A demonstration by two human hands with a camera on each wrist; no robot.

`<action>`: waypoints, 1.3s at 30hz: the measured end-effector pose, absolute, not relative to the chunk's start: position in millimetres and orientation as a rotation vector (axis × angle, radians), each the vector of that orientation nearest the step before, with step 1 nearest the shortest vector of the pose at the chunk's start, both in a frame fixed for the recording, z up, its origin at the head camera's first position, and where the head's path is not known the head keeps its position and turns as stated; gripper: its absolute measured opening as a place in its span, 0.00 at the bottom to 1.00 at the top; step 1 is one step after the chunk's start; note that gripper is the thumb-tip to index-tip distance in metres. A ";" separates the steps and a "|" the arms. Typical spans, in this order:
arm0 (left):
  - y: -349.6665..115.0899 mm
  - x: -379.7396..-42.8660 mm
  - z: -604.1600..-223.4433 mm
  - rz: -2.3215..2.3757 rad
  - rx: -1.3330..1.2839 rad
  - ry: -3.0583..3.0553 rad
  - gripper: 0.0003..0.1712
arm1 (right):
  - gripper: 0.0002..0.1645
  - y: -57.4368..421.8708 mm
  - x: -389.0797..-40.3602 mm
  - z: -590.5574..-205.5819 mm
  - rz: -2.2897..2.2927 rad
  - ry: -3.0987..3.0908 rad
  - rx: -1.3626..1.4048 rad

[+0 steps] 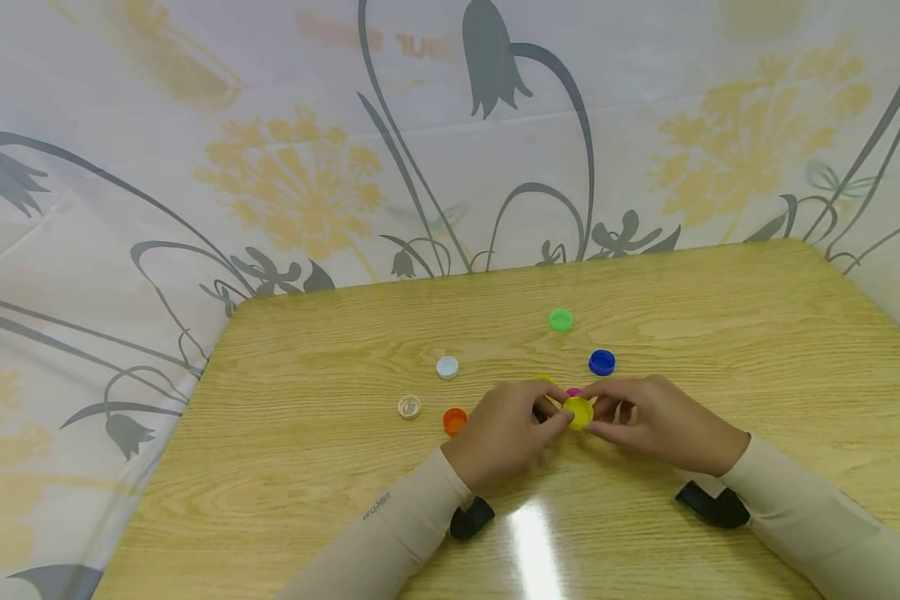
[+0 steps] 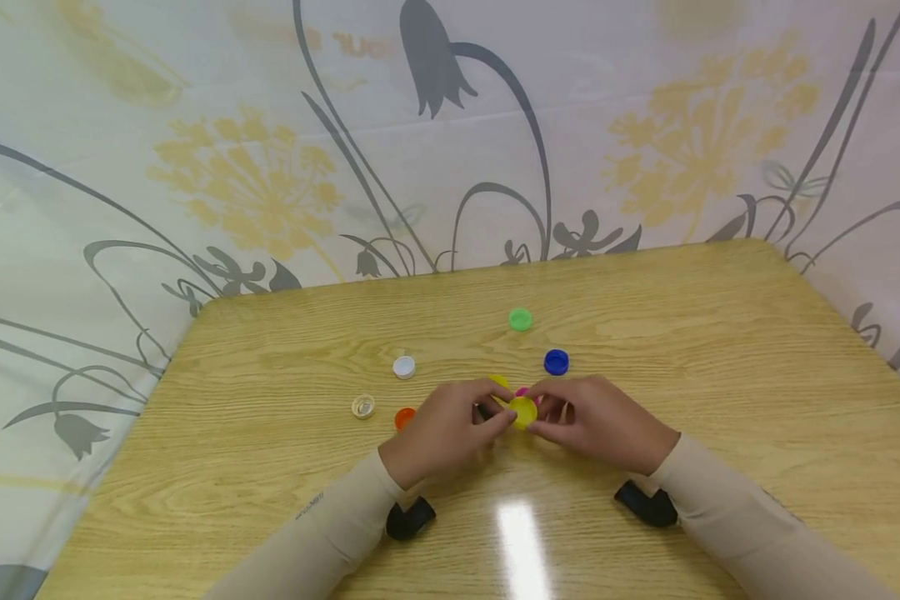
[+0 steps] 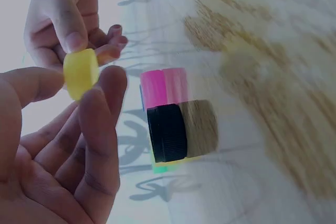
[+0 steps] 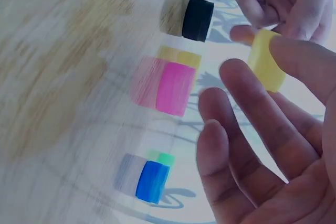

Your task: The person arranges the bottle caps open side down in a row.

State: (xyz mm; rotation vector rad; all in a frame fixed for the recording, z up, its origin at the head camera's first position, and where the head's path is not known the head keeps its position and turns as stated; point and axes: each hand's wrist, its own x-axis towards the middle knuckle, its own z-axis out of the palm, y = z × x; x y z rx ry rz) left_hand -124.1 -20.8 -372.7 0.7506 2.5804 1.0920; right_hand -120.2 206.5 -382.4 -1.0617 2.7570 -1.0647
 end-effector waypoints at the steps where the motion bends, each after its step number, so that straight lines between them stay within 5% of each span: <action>1: -21.1 -124.7 -373.1 1.150 0.725 2.546 0.15 | 0.16 206.1 -119.9 -382.2 -1.072 2.772 -1.064; 16: -23.2 -129.9 -376.6 1.380 0.691 2.489 0.16 | 0.22 201.6 -117.1 -382.9 -1.280 2.694 -0.981; 26: -22.9 -127.9 -374.8 1.185 0.819 2.717 0.12 | 0.16 201.7 -114.4 -375.6 -1.441 2.450 -0.718; 39: -23.3 -128.0 -377.7 1.026 0.975 2.782 0.12 | 0.12 198.5 -114.3 -379.9 -1.456 2.460 -0.736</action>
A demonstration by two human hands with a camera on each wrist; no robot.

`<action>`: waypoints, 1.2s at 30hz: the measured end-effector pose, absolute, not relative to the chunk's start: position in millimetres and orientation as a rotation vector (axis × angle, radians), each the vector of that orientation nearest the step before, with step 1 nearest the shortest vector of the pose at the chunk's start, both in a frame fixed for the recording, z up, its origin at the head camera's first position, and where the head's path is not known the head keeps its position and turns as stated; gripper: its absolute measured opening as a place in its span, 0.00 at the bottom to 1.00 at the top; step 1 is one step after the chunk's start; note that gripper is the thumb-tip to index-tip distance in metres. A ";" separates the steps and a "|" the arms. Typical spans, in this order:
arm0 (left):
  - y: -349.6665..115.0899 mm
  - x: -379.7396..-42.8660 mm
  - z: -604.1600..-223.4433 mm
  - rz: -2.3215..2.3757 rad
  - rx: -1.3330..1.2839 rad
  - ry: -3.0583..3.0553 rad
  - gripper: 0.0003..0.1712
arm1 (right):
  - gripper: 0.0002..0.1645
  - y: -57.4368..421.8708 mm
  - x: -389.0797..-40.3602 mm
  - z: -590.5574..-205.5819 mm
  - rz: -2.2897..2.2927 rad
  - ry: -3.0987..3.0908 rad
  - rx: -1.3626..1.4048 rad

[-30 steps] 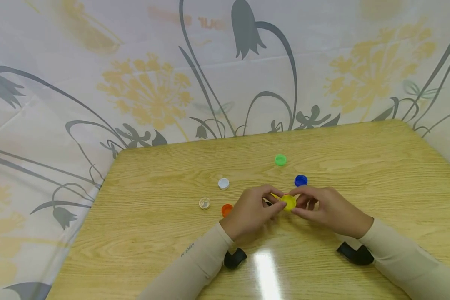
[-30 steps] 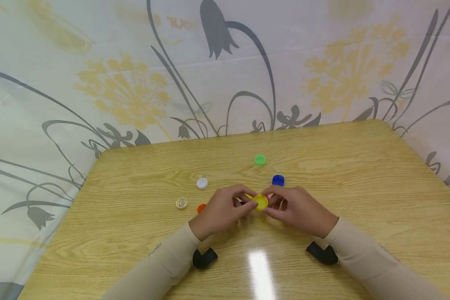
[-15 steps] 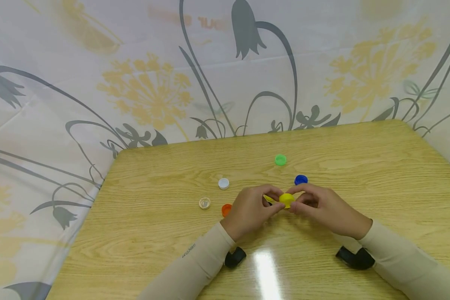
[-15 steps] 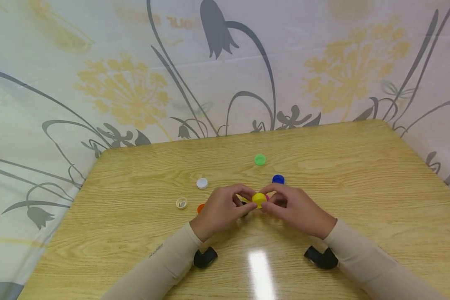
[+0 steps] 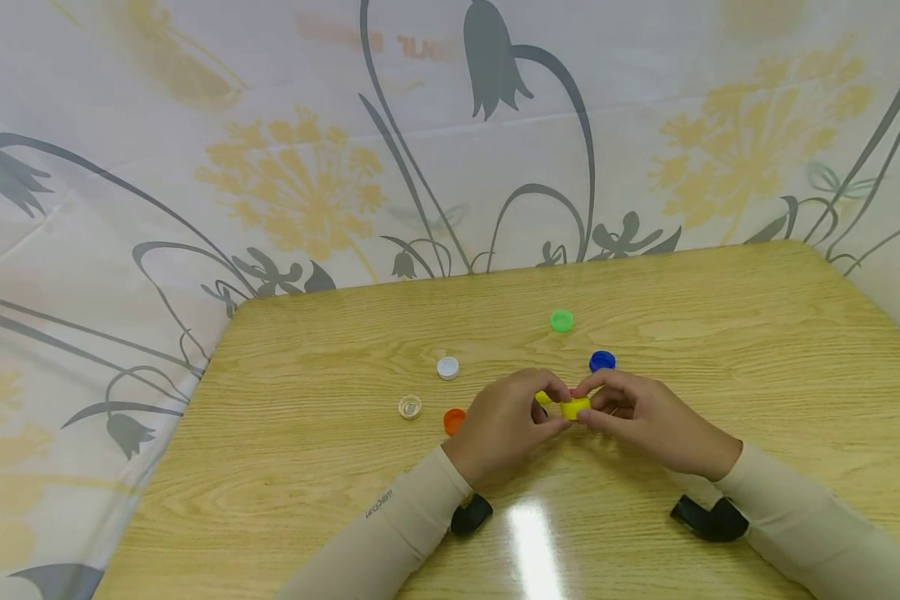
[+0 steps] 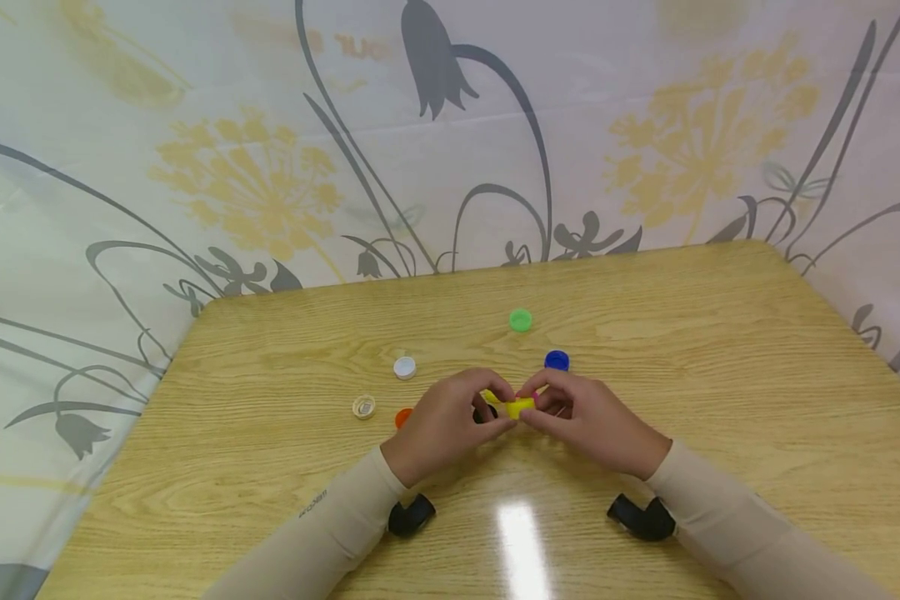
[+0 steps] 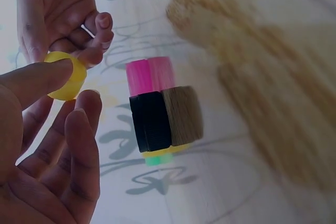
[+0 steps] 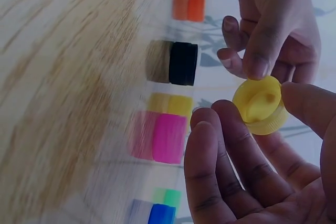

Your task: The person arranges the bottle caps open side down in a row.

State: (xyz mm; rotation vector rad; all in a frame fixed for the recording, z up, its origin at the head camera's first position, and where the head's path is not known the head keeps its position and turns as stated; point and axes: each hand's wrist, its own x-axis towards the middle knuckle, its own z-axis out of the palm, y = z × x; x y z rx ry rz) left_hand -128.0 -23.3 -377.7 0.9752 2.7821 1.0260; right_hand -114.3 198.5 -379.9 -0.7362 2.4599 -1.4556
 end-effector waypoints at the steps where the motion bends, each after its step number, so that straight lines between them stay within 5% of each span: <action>1: -23.6 -128.1 -377.3 1.024 0.977 2.781 0.12 | 0.12 198.1 -114.3 -379.7 -1.454 2.462 -0.740; 17: -38.1 -122.6 -372.7 1.292 0.771 2.574 0.09 | 0.15 186.9 -108.5 -378.7 -1.421 2.557 -0.784; 36: -116.8 -81.7 -359.4 1.014 0.804 2.795 0.11 | 0.18 116.0 -94.9 -377.6 -1.357 2.385 -0.966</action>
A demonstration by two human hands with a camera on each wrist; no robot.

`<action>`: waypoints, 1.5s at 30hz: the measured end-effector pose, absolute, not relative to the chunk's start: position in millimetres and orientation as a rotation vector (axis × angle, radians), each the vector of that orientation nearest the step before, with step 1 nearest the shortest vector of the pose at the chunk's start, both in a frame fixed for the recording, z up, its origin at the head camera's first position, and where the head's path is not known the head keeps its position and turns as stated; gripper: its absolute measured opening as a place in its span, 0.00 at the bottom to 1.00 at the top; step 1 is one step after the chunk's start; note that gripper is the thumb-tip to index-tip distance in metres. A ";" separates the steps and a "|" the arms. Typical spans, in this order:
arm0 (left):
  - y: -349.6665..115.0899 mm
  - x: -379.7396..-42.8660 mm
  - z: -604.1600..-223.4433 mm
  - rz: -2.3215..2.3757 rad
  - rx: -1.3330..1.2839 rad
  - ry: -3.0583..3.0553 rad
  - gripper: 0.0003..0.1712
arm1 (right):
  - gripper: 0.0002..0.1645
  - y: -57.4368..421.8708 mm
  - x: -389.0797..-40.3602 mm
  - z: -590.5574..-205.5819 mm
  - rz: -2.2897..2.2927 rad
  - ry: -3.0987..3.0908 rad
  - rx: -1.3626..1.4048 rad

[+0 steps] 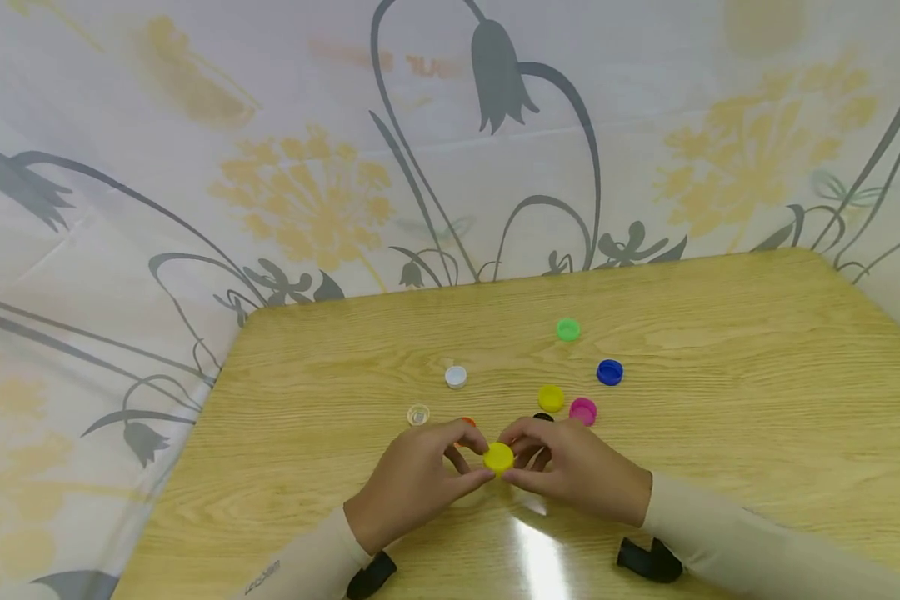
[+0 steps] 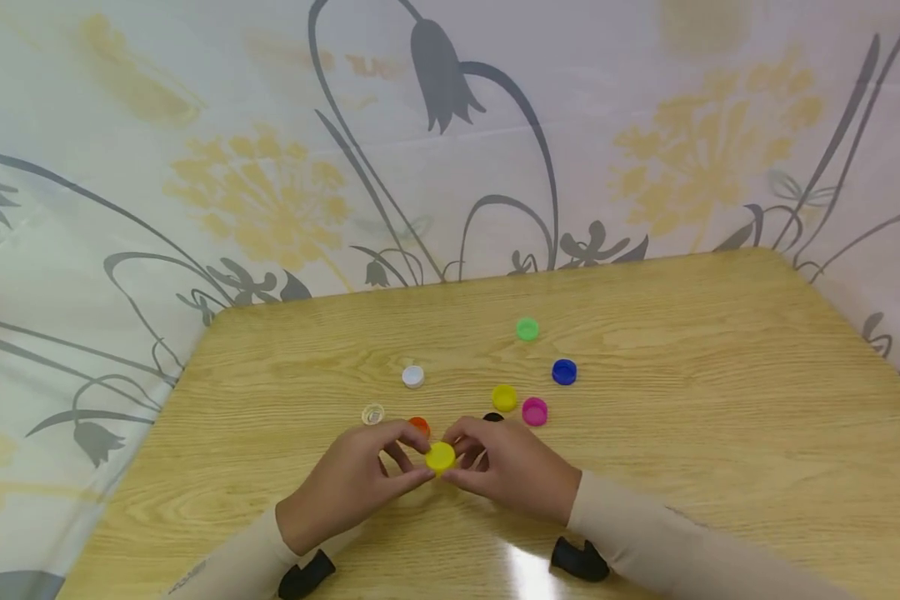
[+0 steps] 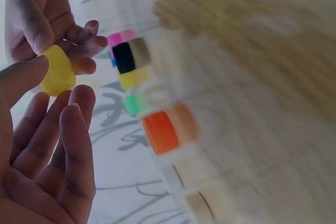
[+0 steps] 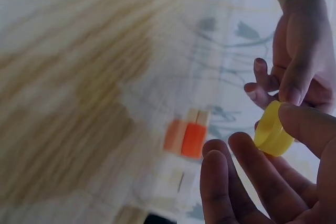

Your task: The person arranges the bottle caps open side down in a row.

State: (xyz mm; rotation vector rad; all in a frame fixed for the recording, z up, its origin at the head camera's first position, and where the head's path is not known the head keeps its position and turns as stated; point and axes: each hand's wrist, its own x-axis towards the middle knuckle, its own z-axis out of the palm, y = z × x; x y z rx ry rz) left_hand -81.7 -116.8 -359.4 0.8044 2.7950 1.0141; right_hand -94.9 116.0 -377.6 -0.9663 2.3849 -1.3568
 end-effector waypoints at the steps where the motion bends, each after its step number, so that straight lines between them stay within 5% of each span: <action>1: -120.6 -80.1 -359.3 1.009 0.794 2.789 0.11 | 0.18 112.3 -94.4 -377.7 -1.350 2.378 -0.967; 45: -200.1 -83.0 -379.7 0.776 0.612 2.722 0.12 | 0.13 17.3 -110.3 -395.0 -1.249 2.211 -0.832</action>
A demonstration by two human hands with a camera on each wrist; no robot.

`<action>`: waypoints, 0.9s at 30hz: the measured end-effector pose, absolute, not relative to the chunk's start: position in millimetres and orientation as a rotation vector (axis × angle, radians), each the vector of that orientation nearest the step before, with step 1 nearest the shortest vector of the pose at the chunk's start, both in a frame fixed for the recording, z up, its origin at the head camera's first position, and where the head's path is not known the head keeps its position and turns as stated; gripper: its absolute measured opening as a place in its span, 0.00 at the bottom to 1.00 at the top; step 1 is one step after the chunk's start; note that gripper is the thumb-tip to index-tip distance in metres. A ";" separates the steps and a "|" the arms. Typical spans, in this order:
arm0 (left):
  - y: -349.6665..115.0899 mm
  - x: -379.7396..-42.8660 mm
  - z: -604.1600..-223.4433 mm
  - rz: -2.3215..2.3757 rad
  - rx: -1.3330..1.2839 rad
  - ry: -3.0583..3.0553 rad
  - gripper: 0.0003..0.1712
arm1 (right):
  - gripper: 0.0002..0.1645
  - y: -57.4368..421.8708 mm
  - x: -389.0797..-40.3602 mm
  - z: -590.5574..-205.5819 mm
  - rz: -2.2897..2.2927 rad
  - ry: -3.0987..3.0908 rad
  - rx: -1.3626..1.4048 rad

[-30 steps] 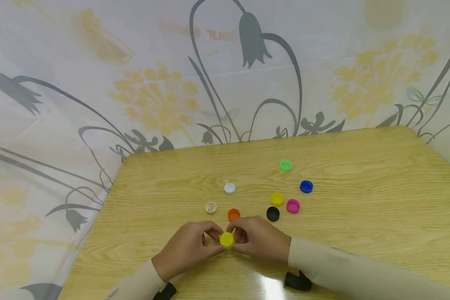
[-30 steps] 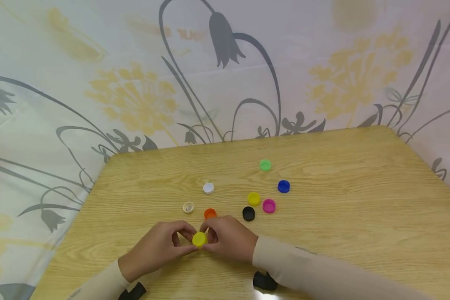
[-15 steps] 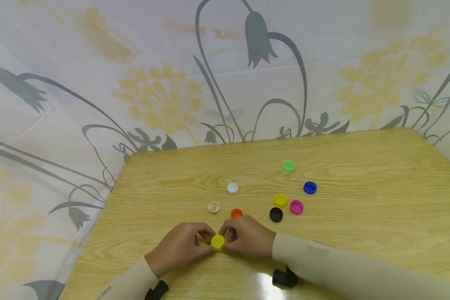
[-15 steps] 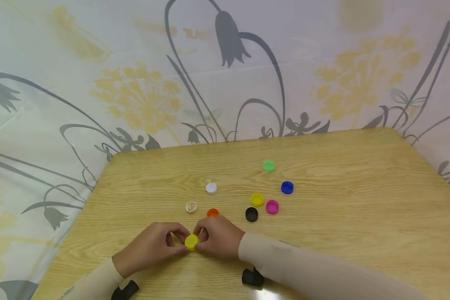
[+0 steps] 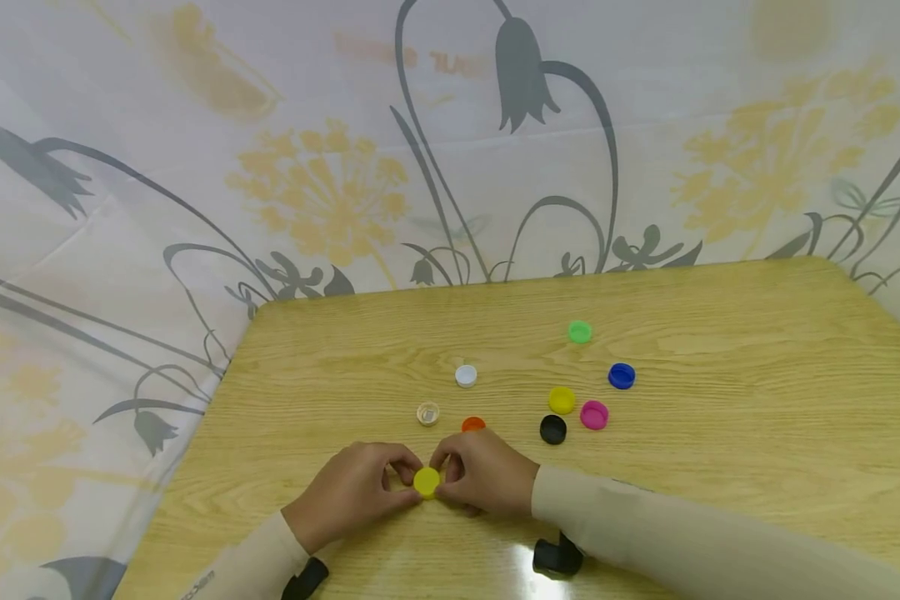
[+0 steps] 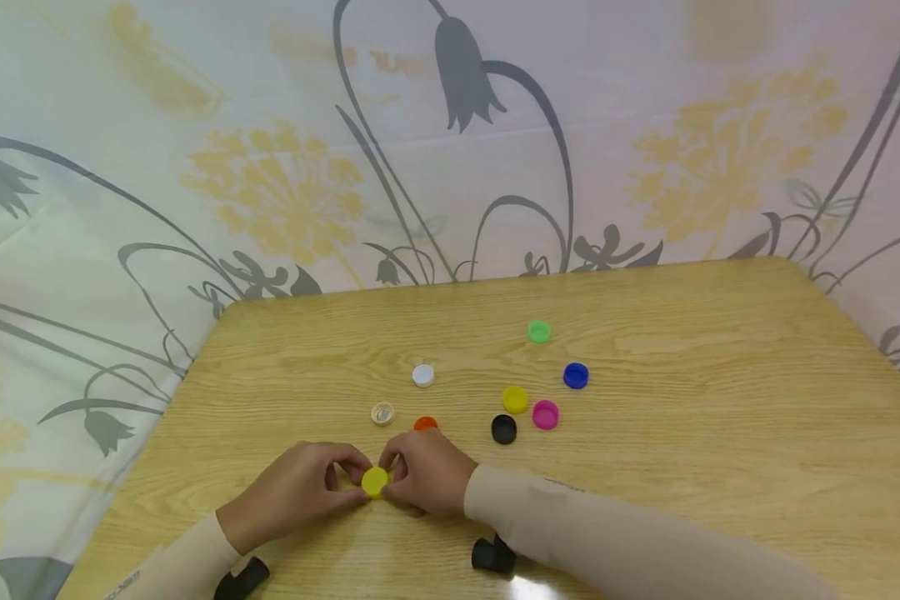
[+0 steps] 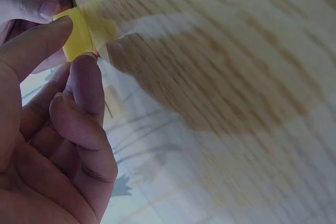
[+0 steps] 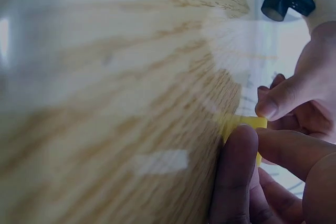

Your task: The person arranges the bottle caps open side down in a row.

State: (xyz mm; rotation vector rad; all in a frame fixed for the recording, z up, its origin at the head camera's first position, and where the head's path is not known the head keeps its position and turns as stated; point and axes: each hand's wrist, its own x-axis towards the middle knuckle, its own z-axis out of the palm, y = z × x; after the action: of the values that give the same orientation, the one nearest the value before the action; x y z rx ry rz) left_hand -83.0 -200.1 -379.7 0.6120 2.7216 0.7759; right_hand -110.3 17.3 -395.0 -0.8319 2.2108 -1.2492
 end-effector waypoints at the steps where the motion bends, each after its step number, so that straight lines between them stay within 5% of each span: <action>1: -200.2 -83.1 -379.6 0.776 0.617 2.722 0.12 | 0.13 17.2 -110.4 -394.8 -1.249 2.211 -0.829; 15: -200.0 -81.6 -369.3 0.666 0.656 2.794 0.17 | 0.18 17.7 -111.5 -393.6 -1.248 2.209 -0.771; 27: -190.9 -104.2 -355.1 0.527 0.503 3.031 0.13 | 0.08 25.3 -133.2 -376.9 -1.113 2.564 -1.039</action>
State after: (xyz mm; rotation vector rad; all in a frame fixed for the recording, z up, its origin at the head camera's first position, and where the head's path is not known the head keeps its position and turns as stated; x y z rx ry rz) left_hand -104.2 -190.9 -355.1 0.5030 3.0312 0.5267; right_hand -133.2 25.3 -376.9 -1.0392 2.5643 -1.1130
